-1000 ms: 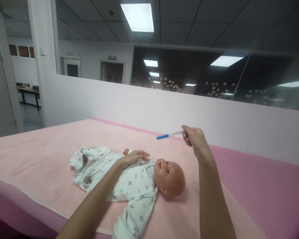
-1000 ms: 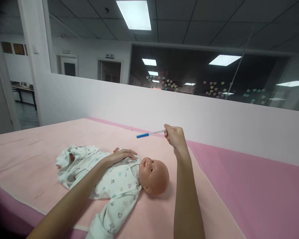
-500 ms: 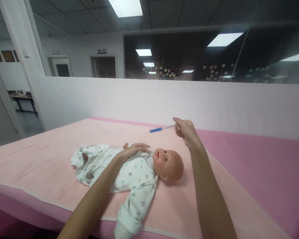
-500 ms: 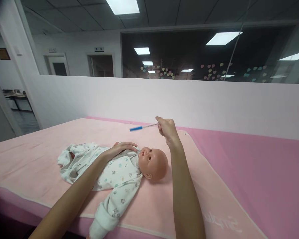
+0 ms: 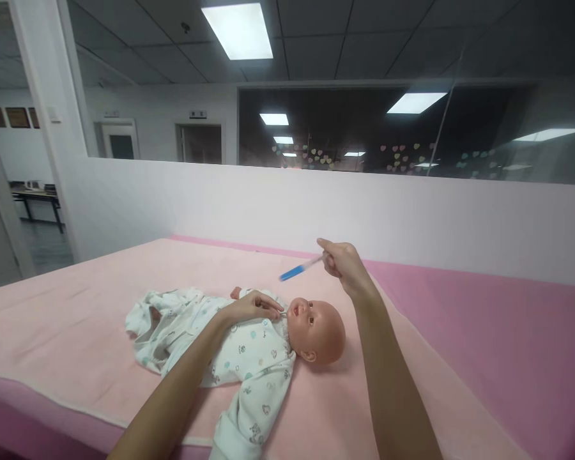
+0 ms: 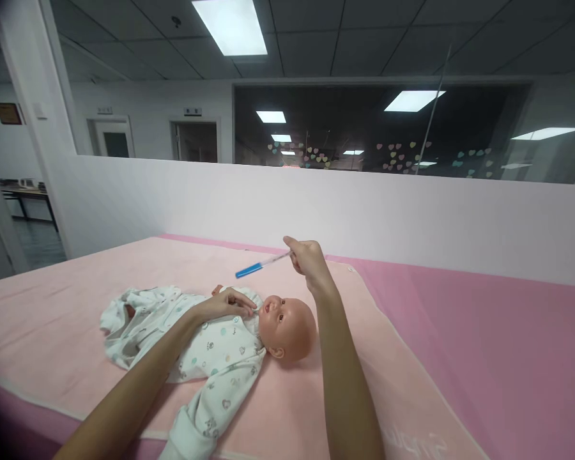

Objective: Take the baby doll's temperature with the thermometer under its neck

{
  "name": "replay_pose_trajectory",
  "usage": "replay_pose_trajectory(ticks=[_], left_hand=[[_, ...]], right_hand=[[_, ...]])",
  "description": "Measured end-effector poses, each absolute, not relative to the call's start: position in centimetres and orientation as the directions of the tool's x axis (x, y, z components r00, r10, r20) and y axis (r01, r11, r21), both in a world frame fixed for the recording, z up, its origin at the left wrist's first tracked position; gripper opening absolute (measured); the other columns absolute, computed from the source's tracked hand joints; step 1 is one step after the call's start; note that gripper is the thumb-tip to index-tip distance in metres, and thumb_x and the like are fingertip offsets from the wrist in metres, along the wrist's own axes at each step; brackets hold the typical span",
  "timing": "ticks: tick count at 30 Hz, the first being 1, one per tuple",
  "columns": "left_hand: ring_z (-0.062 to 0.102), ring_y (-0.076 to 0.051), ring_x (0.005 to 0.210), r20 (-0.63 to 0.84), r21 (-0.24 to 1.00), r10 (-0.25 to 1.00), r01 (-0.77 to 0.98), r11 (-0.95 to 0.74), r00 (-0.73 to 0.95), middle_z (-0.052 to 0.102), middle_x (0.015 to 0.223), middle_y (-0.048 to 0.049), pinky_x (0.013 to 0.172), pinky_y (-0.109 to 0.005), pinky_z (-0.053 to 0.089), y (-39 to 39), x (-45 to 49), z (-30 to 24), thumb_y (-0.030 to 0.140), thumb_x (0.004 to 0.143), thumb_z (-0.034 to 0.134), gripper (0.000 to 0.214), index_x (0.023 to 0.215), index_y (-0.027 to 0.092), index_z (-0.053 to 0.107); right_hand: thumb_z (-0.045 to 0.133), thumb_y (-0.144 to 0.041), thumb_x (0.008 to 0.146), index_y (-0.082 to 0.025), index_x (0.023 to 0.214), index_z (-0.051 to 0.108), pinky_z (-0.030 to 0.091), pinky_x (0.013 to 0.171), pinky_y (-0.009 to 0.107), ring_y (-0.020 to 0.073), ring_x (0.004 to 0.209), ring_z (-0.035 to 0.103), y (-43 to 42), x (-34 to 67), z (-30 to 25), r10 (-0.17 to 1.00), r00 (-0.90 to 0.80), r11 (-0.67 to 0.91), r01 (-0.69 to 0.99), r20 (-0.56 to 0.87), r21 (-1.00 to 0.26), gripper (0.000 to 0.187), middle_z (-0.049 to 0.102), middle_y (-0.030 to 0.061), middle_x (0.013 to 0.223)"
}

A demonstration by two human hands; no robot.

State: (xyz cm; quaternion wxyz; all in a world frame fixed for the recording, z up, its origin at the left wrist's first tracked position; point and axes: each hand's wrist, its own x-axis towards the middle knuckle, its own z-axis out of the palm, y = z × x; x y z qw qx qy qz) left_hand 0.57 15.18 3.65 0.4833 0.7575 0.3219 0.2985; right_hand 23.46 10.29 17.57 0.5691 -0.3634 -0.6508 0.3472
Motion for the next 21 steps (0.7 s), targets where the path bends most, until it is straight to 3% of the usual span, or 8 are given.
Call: replay_pose_trajectory(ticks=[3, 8, 11, 13, 15, 17, 19, 21], left_hand=[[0.065, -0.022, 0.087, 0.139, 0.923, 0.729, 0.178, -0.340, 0.670, 0.072, 0.087, -0.0092, 0.076, -0.029, 0.049, 14.7, 0.4, 4.1, 0.031, 0.067, 0.073, 0.038, 0.101, 0.015, 0.070], [0.066, -0.022, 0.080, 0.102, 0.901, 0.649, 0.207, -0.381, 0.754, 0.072, 0.084, -0.0077, 0.070, -0.028, 0.051, 14.3, 0.4, 4.4, 0.026, 0.060, 0.078, 0.038, 0.096, 0.015, 0.071], [0.065, -0.020, 0.077, 0.119, 0.912, 0.664, 0.184, -0.368, 0.738, 0.072, 0.083, -0.0085, 0.067, -0.026, 0.050, 14.5, 0.3, 4.3, 0.024, 0.057, 0.080, 0.042, 0.097, 0.014, 0.070], [0.065, -0.018, 0.073, 0.125, 0.928, 0.680, 0.156, -0.337, 0.722, 0.071, 0.085, -0.0090, 0.064, -0.025, 0.050, 14.7, 0.0, 4.1, 0.024, 0.056, 0.081, 0.048, 0.101, 0.014, 0.069], [0.064, -0.017, 0.072, 0.135, 0.944, 0.683, 0.117, -0.309, 0.718, 0.071, 0.089, -0.0094, 0.062, -0.025, 0.049, 14.9, -0.3, 4.0, 0.024, 0.055, 0.081, 0.052, 0.104, 0.015, 0.067], [0.064, -0.016, 0.071, 0.153, 0.951, 0.683, 0.080, -0.297, 0.714, 0.071, 0.091, -0.0101, 0.062, -0.024, 0.049, 14.9, -0.5, 4.0, 0.023, 0.055, 0.082, 0.054, 0.106, 0.015, 0.067], [0.064, -0.015, 0.070, 0.170, 0.954, 0.700, 0.063, -0.294, 0.694, 0.070, 0.093, -0.0111, 0.062, -0.023, 0.048, 14.9, -0.7, 4.0, 0.022, 0.055, 0.082, 0.052, 0.105, 0.014, 0.067], [0.065, -0.016, 0.070, 0.181, 0.956, 0.730, 0.057, -0.289, 0.659, 0.070, 0.093, -0.0122, 0.063, -0.024, 0.049, 14.9, -0.7, 4.0, 0.021, 0.054, 0.082, 0.051, 0.102, 0.013, 0.068]], right_hand=[[0.056, -0.038, 0.076, -0.020, 0.039, 0.029, 0.013, 0.039, 0.023, 0.0037, 0.036, 0.016, 7.9, 23.7, 19.0, 0.836, -0.131, 0.538, 0.007, 0.532, -0.843, 0.049, 0.022, -0.0086, 0.036], [0.055, -0.041, 0.080, -0.018, 0.040, 0.037, 0.022, 0.043, 0.022, 0.0053, 0.040, 0.027, 4.2, 24.4, 17.8, 0.792, -0.200, 0.604, 0.394, 0.577, -0.692, 0.049, 0.030, -0.0062, 0.039], [0.052, -0.038, 0.083, -0.018, 0.040, 0.037, 0.020, 0.043, 0.022, 0.0061, 0.042, 0.026, 2.1, 25.2, 13.5, 0.725, -0.109, 0.548, 0.688, 0.680, -0.475, 0.049, 0.026, -0.0061, 0.041], [0.049, -0.036, 0.086, -0.018, 0.044, 0.046, 0.022, 0.043, 0.023, 0.0073, 0.042, 0.029, 0.8, 26.2, 9.8, 0.622, -0.078, 0.472, 0.832, 0.779, -0.293, 0.046, 0.034, -0.0043, 0.043], [0.040, -0.028, 0.091, -0.018, 0.056, 0.060, 0.026, 0.044, 0.023, 0.0088, 0.041, 0.036, -0.2, 27.1, 6.2, 0.465, -0.162, 0.422, 0.905, 0.870, -0.057, 0.041, 0.047, -0.0009, 0.046], [0.034, -0.016, 0.091, -0.021, 0.077, 0.068, 0.029, 0.047, 0.024, 0.0105, 0.045, 0.047, -0.7, 27.6, 3.2, 0.361, -0.367, 0.436, 0.879, 0.857, 0.192, 0.038, 0.058, 0.0021, 0.055], [0.033, -0.015, 0.091, -0.022, 0.078, 0.067, 0.031, 0.048, 0.024, 0.0126, 0.050, 0.053, -0.8, 27.5, 0.8, 0.349, -0.438, 0.411, 0.866, 0.828, 0.284, 0.037, 0.061, 0.0031, 0.057], [0.032, -0.020, 0.092, -0.022, 0.066, 0.063, 0.031, 0.046, 0.024, 0.0131, 0.049, 0.054, -0.5, 26.9, -1.2, 0.411, -0.408, 0.381, 0.889, 0.815, 0.253, 0.041, 0.059, 0.0023, 0.053]])
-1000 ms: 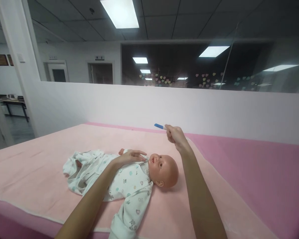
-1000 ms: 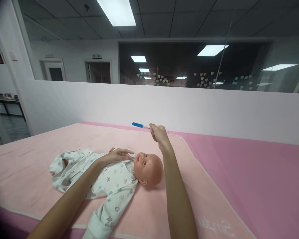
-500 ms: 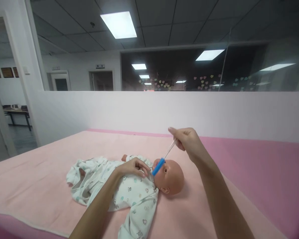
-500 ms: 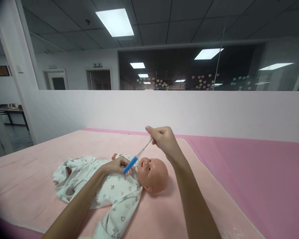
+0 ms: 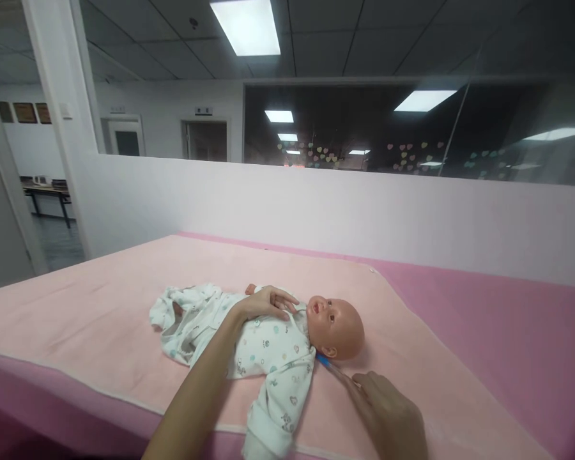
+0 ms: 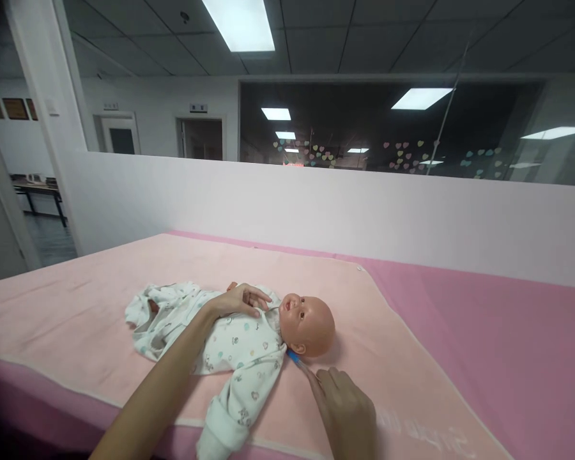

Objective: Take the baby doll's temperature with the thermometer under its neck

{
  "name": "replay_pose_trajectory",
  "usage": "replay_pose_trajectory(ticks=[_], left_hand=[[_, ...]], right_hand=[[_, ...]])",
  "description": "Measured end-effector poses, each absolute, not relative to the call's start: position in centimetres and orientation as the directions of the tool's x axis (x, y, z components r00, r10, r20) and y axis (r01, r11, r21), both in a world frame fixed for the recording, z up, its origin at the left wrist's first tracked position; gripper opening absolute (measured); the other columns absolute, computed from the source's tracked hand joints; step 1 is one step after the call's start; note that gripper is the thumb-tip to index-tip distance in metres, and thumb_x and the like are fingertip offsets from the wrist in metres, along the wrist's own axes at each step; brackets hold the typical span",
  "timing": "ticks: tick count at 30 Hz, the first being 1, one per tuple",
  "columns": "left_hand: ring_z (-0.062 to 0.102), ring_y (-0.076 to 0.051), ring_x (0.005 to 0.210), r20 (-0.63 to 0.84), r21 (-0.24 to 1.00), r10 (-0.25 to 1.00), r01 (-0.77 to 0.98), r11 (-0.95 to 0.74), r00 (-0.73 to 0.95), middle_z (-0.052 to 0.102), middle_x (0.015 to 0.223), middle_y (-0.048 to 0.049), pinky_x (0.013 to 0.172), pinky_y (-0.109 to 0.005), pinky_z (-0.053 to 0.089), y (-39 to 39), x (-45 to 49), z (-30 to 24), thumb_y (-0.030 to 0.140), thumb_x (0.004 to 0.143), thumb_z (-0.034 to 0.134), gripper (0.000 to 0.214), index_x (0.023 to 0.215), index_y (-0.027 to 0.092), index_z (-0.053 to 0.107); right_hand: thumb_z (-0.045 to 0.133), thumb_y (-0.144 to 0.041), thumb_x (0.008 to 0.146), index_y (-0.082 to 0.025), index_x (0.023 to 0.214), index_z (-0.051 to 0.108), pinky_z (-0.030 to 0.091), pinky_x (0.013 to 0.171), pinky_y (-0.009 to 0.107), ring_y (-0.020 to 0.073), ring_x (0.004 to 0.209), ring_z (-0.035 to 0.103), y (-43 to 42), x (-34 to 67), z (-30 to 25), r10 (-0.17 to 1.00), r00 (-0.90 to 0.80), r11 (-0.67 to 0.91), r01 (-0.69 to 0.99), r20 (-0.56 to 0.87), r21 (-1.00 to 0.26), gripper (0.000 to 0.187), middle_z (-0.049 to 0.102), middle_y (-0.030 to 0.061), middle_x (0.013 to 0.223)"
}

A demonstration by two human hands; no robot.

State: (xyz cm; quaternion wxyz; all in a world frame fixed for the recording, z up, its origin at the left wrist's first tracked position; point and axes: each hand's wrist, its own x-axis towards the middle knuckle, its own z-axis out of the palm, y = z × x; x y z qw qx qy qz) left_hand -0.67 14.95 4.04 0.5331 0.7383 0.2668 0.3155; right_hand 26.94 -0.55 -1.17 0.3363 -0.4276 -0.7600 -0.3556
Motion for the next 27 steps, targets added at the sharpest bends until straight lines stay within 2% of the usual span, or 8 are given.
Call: replay_pose_trajectory(ticks=[4, 8, 10, 13, 15, 18, 21, 27], left_hand=[[0.066, -0.018, 0.072, 0.164, 0.968, 0.770, 0.051, -0.247, 0.616, 0.071, 0.088, -0.0123, 0.068, -0.027, 0.051, 15.0, -0.5, 3.9, 0.020, 0.052, 0.082, 0.049, 0.099, 0.012, 0.068], [0.067, -0.020, 0.075, 0.125, 0.979, 0.761, 0.045, -0.199, 0.637, 0.071, 0.080, -0.0101, 0.070, -0.029, 0.052, 14.9, -0.6, 3.8, 0.019, 0.051, 0.082, 0.042, 0.090, 0.011, 0.069], [0.066, -0.019, 0.074, 0.134, 0.982, 0.754, 0.015, -0.187, 0.643, 0.071, 0.079, -0.0086, 0.068, -0.028, 0.051, 14.9, -0.6, 3.7, 0.016, 0.051, 0.082, 0.044, 0.092, 0.012, 0.069], [0.064, -0.016, 0.068, 0.149, 0.986, 0.731, -0.047, -0.158, 0.666, 0.070, 0.075, -0.0055, 0.065, -0.025, 0.049, 14.8, -0.8, 3.6, 0.010, 0.053, 0.077, 0.044, 0.096, 0.012, 0.067], [0.063, -0.014, 0.066, 0.180, 0.983, 0.723, -0.106, -0.147, 0.667, 0.069, 0.073, -0.0026, 0.063, -0.022, 0.047, 14.9, -0.9, 3.4, 0.004, 0.051, 0.071, 0.045, 0.095, 0.012, 0.068], [0.061, -0.014, 0.072, 0.231, 0.973, 0.731, -0.170, -0.158, 0.643, 0.067, 0.073, 0.0000, 0.065, -0.019, 0.045, 15.2, -1.0, 2.9, -0.004, 0.045, 0.063, 0.051, 0.093, 0.013, 0.067], [0.061, -0.015, 0.078, 0.214, 0.976, 0.727, -0.165, -0.139, 0.652, 0.067, 0.079, -0.0017, 0.068, -0.020, 0.045, 15.6, -1.0, 2.5, -0.004, 0.046, 0.060, 0.054, 0.097, 0.014, 0.065], [0.059, -0.013, 0.073, 0.199, 0.978, 0.761, -0.172, -0.116, 0.618, 0.066, 0.080, -0.0030, 0.064, -0.020, 0.043, 15.1, -0.9, 2.6, 0.000, 0.051, 0.062, 0.051, 0.100, 0.014, 0.063]], right_hand=[[0.029, -0.028, 0.094, -0.022, 0.055, 0.055, 0.028, 0.040, 0.024, 0.0115, 0.042, 0.051, 0.8, 25.8, -3.0, 0.525, -0.343, 0.364, 0.918, 0.779, 0.159, 0.048, 0.057, 0.0002, 0.050], [0.038, -0.029, 0.091, -0.021, 0.058, 0.059, 0.029, 0.043, 0.024, 0.0121, 0.048, 0.053, 3.1, 24.3, -0.5, 0.496, -0.404, 0.456, 0.875, 0.769, 0.166, 0.040, 0.059, 0.0020, 0.055], [0.042, -0.027, 0.090, -0.019, 0.058, 0.058, 0.031, 0.047, 0.024, 0.0126, 0.051, 0.053, 4.3, 22.4, 1.8, 0.458, -0.396, 0.517, 0.847, 0.796, 0.125, 0.037, 0.058, 0.0027, 0.056], [0.043, -0.021, 0.089, -0.018, 0.067, 0.061, 0.037, 0.055, 0.025, 0.0131, 0.055, 0.052, 6.0, 18.1, 4.0, 0.398, -0.334, 0.630, 0.776, 0.855, 0.010, 0.028, 0.056, 0.0017, 0.058], [0.043, -0.015, 0.086, -0.018, 0.086, 0.063, 0.043, 0.067, 0.027, 0.0160, 0.073, 0.058, 7.1, 15.4, 4.0, 0.365, -0.331, 0.725, 0.687, 0.870, -0.043, 0.020, 0.064, 0.0051, 0.078], [0.041, -0.010, 0.083, -0.018, 0.107, 0.057, 0.047, 0.080, 0.033, 0.0203, 0.096, 0.056, 8.4, 13.2, 2.5, 0.366, -0.319, 0.809, 0.574, 0.874, -0.129, 0.031, 0.062, 0.0082, 0.103], [0.039, -0.009, 0.082, -0.019, 0.112, 0.054, 0.047, 0.086, 0.037, 0.0210, 0.102, 0.054, 9.0, 13.3, 0.9, 0.388, -0.276, 0.834, 0.511, 0.879, -0.207, 0.035, 0.060, 0.0086, 0.109], [0.037, -0.005, 0.082, -0.019, 0.111, 0.055, 0.048, 0.089, 0.037, 0.0205, 0.104, 0.053, 8.7, 14.0, -0.1, 0.416, -0.245, 0.835, 0.485, 0.876, -0.261, 0.037, 0.057, 0.0097, 0.110]])
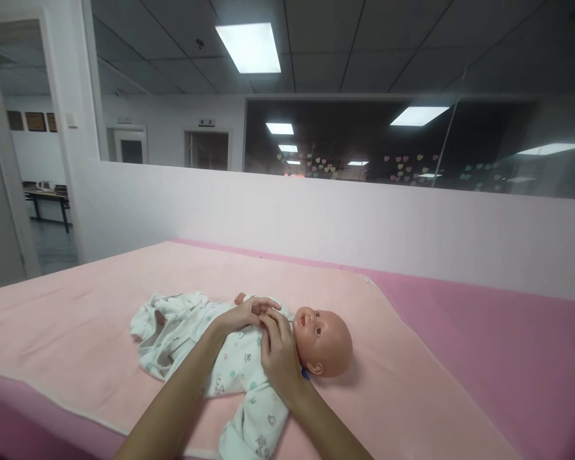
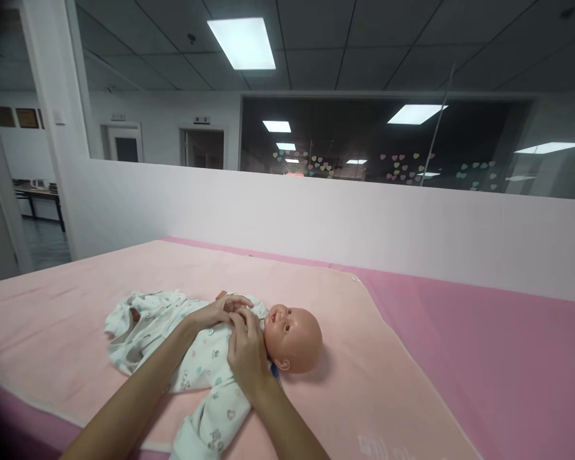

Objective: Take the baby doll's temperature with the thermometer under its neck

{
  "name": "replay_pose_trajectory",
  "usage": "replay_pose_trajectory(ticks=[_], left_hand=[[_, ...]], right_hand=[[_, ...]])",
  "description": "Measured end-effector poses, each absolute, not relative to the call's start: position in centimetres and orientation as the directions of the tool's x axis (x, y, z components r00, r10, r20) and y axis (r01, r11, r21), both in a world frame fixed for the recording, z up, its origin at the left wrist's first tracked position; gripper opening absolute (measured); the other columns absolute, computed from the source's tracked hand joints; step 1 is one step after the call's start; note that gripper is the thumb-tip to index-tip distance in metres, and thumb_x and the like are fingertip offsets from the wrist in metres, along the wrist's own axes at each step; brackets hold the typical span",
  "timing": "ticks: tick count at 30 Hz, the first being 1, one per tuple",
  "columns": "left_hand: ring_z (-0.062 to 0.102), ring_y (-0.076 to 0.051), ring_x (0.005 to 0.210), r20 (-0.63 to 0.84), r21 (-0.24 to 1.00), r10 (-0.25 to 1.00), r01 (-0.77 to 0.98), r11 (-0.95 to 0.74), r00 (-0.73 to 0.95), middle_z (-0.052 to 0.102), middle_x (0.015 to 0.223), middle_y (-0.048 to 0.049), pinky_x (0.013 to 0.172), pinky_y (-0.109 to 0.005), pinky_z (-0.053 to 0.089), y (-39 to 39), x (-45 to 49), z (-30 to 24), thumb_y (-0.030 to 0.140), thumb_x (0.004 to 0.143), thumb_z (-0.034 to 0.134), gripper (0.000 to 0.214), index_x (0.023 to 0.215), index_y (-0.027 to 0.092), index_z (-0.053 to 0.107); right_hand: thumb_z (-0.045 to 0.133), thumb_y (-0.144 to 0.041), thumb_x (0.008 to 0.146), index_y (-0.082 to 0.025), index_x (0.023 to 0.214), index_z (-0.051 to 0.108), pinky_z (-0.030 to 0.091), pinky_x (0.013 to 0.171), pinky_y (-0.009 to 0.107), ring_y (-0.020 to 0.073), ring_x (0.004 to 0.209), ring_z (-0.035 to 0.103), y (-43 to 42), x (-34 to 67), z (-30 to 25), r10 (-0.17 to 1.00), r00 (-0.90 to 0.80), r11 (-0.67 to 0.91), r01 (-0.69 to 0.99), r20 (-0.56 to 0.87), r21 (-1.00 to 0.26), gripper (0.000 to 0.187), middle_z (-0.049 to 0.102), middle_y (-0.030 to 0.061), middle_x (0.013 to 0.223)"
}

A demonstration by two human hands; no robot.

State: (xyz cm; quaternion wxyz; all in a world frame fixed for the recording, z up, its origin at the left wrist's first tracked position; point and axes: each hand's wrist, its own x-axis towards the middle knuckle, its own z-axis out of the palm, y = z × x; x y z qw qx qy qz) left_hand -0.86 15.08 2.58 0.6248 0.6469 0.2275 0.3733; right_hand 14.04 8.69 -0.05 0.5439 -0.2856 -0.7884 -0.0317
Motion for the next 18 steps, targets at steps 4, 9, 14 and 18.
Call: replay_pose_trajectory(ticks=[4, 9, 14, 18], left_hand=[[0.057, -0.012, 0.070, 0.188, 0.978, 0.779, -0.185, -0.094, 0.598, 0.064, 0.078, -0.0033, 0.061, -0.020, 0.040, 15.05, -1.02, 2.68, 0.002, 0.053, 0.060, 0.047, 0.098, 0.014, 0.064], [0.046, -0.007, 0.056, 0.205, 0.972, 0.799, -0.212, -0.099, 0.566, 0.058, 0.071, -0.0005, 0.050, -0.018, 0.031, 15.38, -1.30, 2.47, 0.007, 0.058, 0.063, 0.042, 0.099, 0.015, 0.064], [0.047, -0.008, 0.058, 0.205, 0.975, 0.796, -0.186, -0.118, 0.570, 0.058, 0.071, -0.0017, 0.051, -0.018, 0.031, 14.96, -1.17, 2.67, 0.011, 0.060, 0.067, 0.041, 0.101, 0.014, 0.063], [0.054, -0.011, 0.065, 0.195, 0.980, 0.759, -0.162, -0.118, 0.621, 0.063, 0.078, -0.0052, 0.057, -0.020, 0.038, 14.61, -1.20, 2.86, 0.008, 0.058, 0.069, 0.050, 0.107, 0.014, 0.061]], right_hand=[[0.035, -0.005, 0.085, -0.021, 0.118, 0.052, 0.048, 0.089, 0.037, 0.0200, 0.106, 0.052, 9.06, 13.74, -0.51, 0.398, -0.194, 0.840, 0.470, 0.897, -0.271, 0.040, 0.055, 0.0100, 0.112], [0.034, -0.003, 0.084, -0.023, 0.119, 0.052, 0.051, 0.081, 0.035, 0.0190, 0.096, 0.055, 9.19, 13.68, -1.07, 0.346, -0.151, 0.836, 0.498, 0.926, -0.231, 0.044, 0.056, 0.0088, 0.103], [0.035, -0.002, 0.082, -0.023, 0.109, 0.060, 0.050, 0.070, 0.033, 0.0178, 0.079, 0.053, 8.62, 13.78, -0.94, 0.346, -0.159, 0.817, 0.536, 0.925, -0.214, 0.042, 0.055, 0.0060, 0.085], [0.036, -0.001, 0.082, -0.023, 0.094, 0.064, 0.045, 0.066, 0.032, 0.0180, 0.073, 0.049, 8.44, 13.71, -1.02, 0.350, -0.164, 0.812, 0.545, 0.922, -0.211, 0.038, 0.051, 0.0034, 0.073]])
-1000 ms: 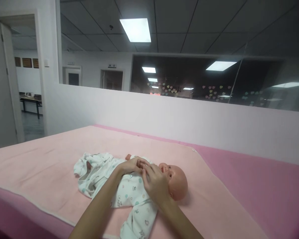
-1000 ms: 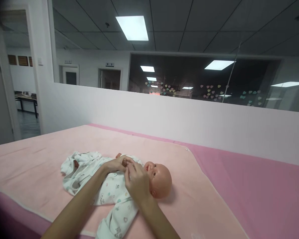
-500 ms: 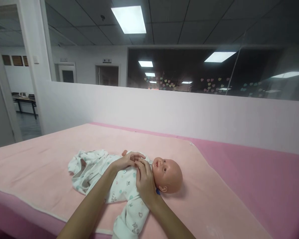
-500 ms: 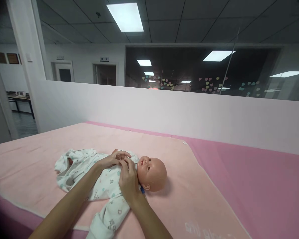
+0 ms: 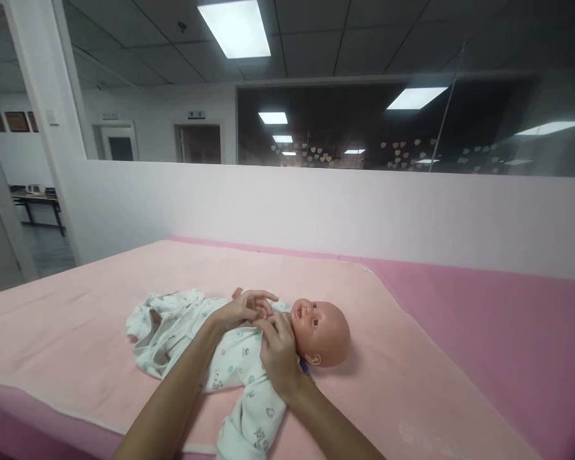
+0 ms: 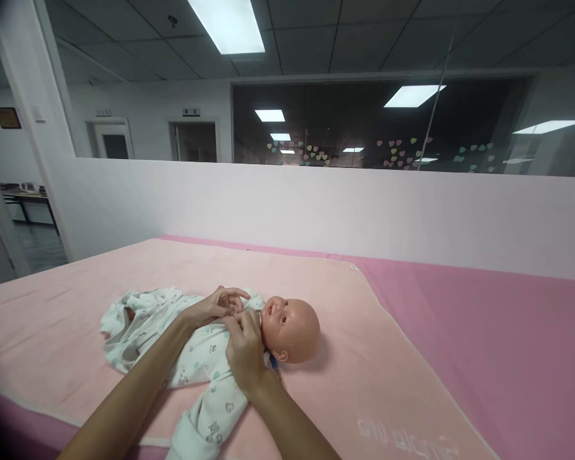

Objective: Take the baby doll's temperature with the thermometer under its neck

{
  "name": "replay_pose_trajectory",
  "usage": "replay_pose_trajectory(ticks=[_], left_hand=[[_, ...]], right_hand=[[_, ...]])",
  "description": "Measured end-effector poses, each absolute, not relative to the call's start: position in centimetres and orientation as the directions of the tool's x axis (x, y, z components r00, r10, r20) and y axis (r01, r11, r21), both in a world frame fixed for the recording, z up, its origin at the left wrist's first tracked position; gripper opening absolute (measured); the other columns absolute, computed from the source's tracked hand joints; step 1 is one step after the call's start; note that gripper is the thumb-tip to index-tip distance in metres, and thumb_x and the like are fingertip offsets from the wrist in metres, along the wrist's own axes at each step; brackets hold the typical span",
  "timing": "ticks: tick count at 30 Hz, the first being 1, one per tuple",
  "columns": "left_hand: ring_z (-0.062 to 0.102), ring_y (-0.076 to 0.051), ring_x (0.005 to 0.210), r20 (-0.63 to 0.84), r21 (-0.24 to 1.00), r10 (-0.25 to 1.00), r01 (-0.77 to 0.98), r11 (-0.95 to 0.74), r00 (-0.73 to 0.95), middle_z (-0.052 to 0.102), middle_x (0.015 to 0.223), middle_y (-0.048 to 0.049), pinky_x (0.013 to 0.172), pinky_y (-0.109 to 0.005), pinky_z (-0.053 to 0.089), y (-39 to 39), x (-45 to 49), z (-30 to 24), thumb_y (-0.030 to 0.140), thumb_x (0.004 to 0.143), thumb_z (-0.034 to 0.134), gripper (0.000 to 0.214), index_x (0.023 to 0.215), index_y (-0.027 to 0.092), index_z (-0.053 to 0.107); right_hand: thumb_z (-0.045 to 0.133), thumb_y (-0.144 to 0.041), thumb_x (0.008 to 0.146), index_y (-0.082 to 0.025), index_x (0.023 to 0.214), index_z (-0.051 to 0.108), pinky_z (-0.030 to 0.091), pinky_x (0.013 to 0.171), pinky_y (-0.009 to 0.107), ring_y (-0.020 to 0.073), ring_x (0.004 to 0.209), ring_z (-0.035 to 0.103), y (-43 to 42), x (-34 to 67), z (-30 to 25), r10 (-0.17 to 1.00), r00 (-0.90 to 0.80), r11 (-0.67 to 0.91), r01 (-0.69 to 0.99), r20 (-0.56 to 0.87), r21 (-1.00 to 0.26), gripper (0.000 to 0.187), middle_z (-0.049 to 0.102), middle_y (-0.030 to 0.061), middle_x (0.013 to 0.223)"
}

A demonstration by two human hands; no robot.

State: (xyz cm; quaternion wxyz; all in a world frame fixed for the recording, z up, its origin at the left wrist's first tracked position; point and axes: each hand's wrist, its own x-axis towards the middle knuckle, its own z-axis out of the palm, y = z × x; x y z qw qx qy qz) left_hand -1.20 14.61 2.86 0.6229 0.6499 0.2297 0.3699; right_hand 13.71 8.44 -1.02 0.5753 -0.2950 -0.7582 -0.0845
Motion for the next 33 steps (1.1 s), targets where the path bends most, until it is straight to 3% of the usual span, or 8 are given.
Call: replay_pose_trajectory(ticks=[7, 16, 23, 33], left_hand=[[0.061, -0.016, 0.076, 0.163, 0.985, 0.738, -0.149, -0.086, 0.655, 0.066, 0.087, -0.0085, 0.054, -0.017, 0.040, 14.5, -1.4, 2.9, 0.004, 0.055, 0.071, 0.058, 0.111, 0.017, 0.060], [0.059, -0.010, 0.055, 0.036, 0.999, 0.782, -0.026, -0.026, 0.623, 0.070, 0.078, -0.0060, 0.043, -0.014, 0.034, 14.1, -1.8, 3.4, 0.007, 0.056, 0.073, 0.064, 0.117, 0.016, 0.058], [0.057, -0.010, 0.047, 0.011, 0.995, 0.784, 0.073, -0.071, 0.621, 0.071, 0.070, -0.0043, 0.040, -0.015, 0.035, 14.7, -2.0, 2.8, 0.011, 0.053, 0.077, 0.055, 0.106, 0.014, 0.065], [0.059, -0.011, 0.059, 0.050, 0.997, 0.785, 0.017, -0.076, 0.617, 0.070, 0.075, -0.0066, 0.050, -0.017, 0.037, 14.3, -1.8, 3.0, 0.015, 0.059, 0.076, 0.033, 0.091, 0.012, 0.068]], right_hand=[[0.039, -0.003, 0.084, -0.021, 0.080, 0.064, 0.042, 0.064, 0.030, 0.0175, 0.071, 0.045, 8.4, 13.7, -1.2, 0.305, -0.111, 0.837, 0.505, 0.946, -0.211, 0.032, 0.050, 0.0023, 0.067], [0.036, -0.001, 0.082, -0.020, 0.077, 0.063, 0.038, 0.065, 0.030, 0.0176, 0.069, 0.042, 7.5, 14.0, -0.7, 0.268, -0.228, 0.810, 0.579, 0.936, -0.091, 0.033, 0.050, 0.0029, 0.065], [0.036, 0.000, 0.080, -0.017, 0.065, 0.057, 0.031, 0.060, 0.028, 0.0158, 0.067, 0.037, 7.7, 14.0, -0.9, 0.170, -0.281, 0.803, 0.595, 0.945, 0.032, 0.031, 0.043, 0.0028, 0.064], [0.036, 0.000, 0.080, -0.019, 0.068, 0.059, 0.033, 0.061, 0.027, 0.0150, 0.066, 0.037, 7.8, 13.8, -0.8, 0.197, -0.220, 0.789, 0.614, 0.955, -0.021, 0.032, 0.043, 0.0020, 0.065]])
